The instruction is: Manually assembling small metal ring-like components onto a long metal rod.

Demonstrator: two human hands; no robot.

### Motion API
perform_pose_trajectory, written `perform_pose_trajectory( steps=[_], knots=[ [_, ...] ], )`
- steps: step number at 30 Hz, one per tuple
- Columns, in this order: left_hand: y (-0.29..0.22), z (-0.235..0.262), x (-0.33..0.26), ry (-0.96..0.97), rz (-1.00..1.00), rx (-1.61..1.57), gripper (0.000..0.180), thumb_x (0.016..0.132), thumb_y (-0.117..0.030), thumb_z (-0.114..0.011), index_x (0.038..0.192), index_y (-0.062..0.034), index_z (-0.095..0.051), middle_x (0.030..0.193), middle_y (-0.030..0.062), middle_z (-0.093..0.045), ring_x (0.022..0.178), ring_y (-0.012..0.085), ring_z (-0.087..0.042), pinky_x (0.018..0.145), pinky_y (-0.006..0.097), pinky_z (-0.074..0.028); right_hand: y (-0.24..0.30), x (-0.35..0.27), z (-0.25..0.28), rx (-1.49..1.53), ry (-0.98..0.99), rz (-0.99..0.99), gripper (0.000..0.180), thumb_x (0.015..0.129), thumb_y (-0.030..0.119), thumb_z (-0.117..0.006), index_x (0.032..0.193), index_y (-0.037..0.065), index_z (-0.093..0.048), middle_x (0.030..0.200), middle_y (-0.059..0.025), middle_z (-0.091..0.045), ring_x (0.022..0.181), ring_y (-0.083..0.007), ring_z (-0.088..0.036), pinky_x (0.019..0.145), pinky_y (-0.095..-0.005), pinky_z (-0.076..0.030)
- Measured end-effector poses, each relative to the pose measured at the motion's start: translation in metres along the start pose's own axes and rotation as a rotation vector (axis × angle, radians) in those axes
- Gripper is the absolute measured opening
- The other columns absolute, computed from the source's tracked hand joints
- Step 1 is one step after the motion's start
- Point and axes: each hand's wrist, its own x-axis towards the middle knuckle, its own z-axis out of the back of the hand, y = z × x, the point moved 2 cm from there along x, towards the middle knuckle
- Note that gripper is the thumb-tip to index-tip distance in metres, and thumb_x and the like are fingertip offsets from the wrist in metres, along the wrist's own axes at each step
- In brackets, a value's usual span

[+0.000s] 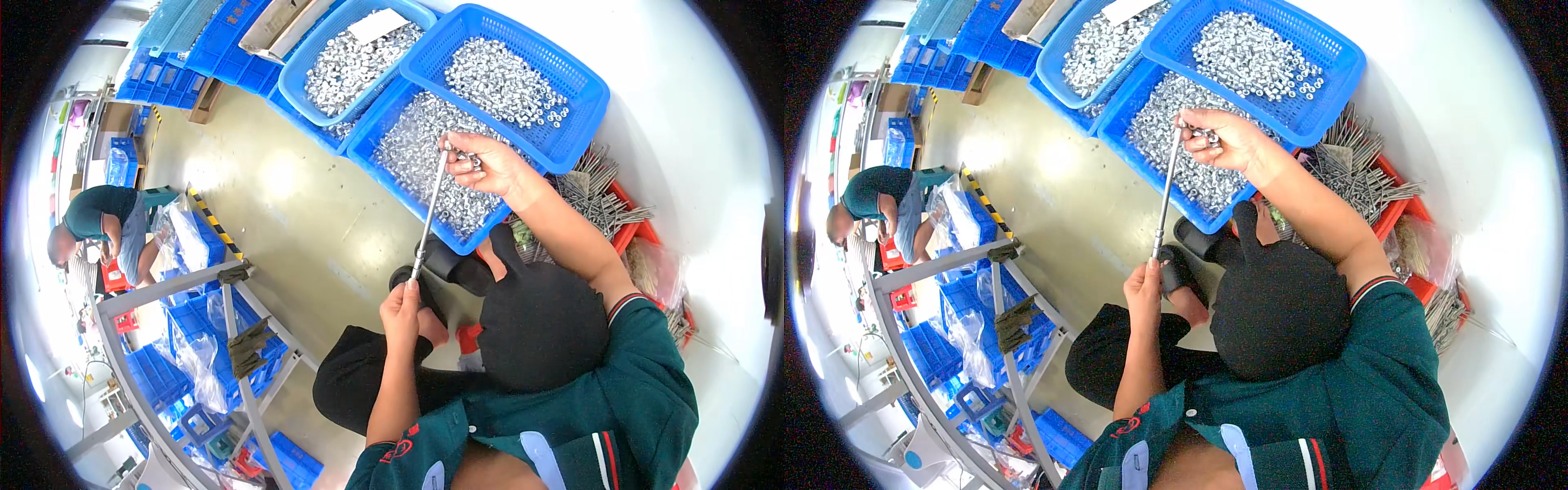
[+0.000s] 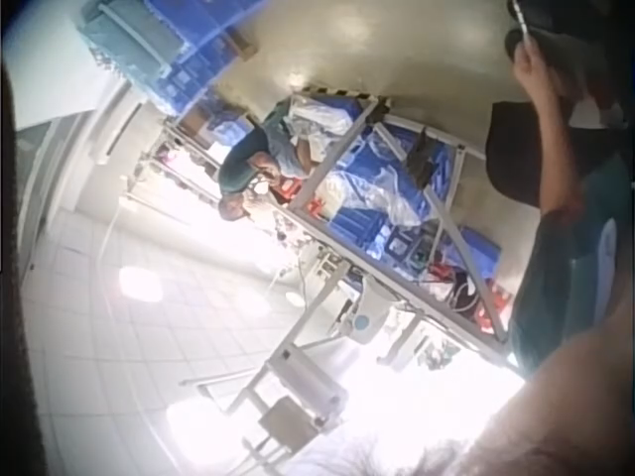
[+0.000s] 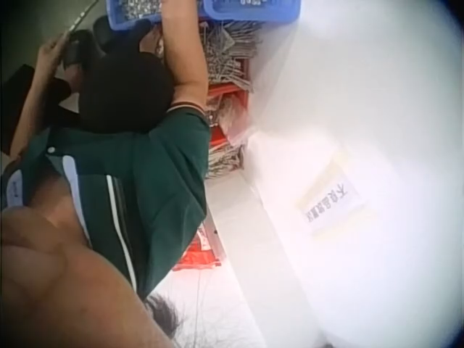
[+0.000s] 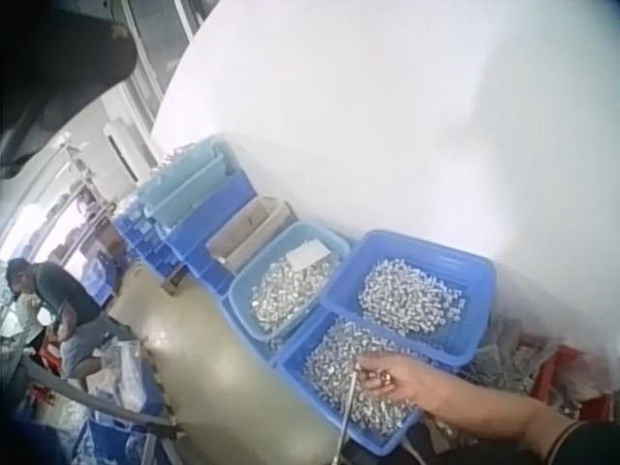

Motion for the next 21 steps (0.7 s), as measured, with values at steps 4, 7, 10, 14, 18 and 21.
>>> perform_pose_trajectory(
  steps=[4, 7, 10, 14, 18, 21],
  knots=[
    [0.004, 0.001, 0.001, -0.001, -0.009, -0.014, 0.035, 0.088, -0.023, -0.051, 0.059, -0.0043, -0.044, 0.058, -0.0056, -0.038, 0.054, 0.0033, -0.03, 0.047, 0.02, -0.024, 0.003, -0.002, 0.001, -1.086, -0.423, 0.062, 0.021, 0.077, 0.023, -0.063, 0.081, 0.004, -0.057, 0.061, -0.0022, -0.052, 0.052, -0.0071, -0.045, 0.036, -0.0206, -0.03],
    [0.008, 0.005, 0.004, -0.03, -0.033, -0.003, 0.034, 0.088, -0.03, -0.051, 0.062, -0.0063, -0.051, 0.053, -0.005, -0.041, 0.045, 0.0033, -0.033, 0.041, 0.019, -0.024, -0.001, 0.002, 0.0, -1.615, -0.438, 0.441, 0.022, 0.075, 0.023, -0.065, 0.079, 0.003, -0.059, 0.057, -0.0001, -0.05, 0.05, -0.0063, -0.044, 0.036, -0.0217, -0.029],
    [0.008, 0.006, 0.003, -0.035, -0.016, -0.079, 0.034, 0.087, -0.03, -0.052, 0.062, -0.0069, -0.05, 0.053, -0.005, -0.041, 0.044, 0.0034, -0.032, 0.04, 0.019, -0.023, 0.001, -0.003, -0.007, -0.67, -0.338, 0.128, 0.019, 0.082, 0.019, -0.057, 0.09, 0.001, -0.057, 0.059, 0.0021, -0.045, 0.046, -0.0028, -0.038, 0.035, -0.0164, -0.024],
    [0.004, 0.002, 0.003, -0.026, -0.026, -0.06, 0.034, 0.087, -0.03, -0.052, 0.062, -0.0067, -0.05, 0.052, -0.0047, -0.041, 0.044, 0.0035, -0.033, 0.04, 0.019, -0.023, 0.004, -0.002, 0.001, -0.238, -0.174, 0.053, 0.019, 0.088, 0.019, -0.05, 0.094, 0.001, -0.053, 0.063, 0.0022, -0.042, 0.045, -0.0014, -0.034, 0.034, -0.0138, -0.025],
    [0.006, 0.002, 0.002, -0.007, -0.052, -0.035, 0.034, 0.087, -0.029, -0.053, 0.064, -0.0048, -0.053, 0.053, -0.0048, -0.042, 0.045, 0.0033, -0.034, 0.041, 0.019, -0.024, 0.001, -0.003, -0.002, -0.048, -0.163, -0.011, 0.019, 0.088, 0.021, -0.05, 0.092, 0.002, -0.052, 0.064, 0.0016, -0.043, 0.045, -0.0016, -0.035, 0.034, -0.0136, -0.026],
    [0.007, 0.001, 0.002, 0.005, -0.04, -0.031, 0.033, 0.087, -0.029, -0.052, 0.067, -0.003, -0.056, 0.055, -0.005, -0.042, 0.048, 0.0031, -0.033, 0.043, 0.019, -0.025, 0.001, -0.003, -0.005, -0.045, -0.181, -0.014, 0.018, 0.087, 0.02, -0.051, 0.093, 0.002, -0.052, 0.064, 0.0017, -0.043, 0.045, -0.0019, -0.035, 0.034, -0.0141, -0.026]
  ],
)
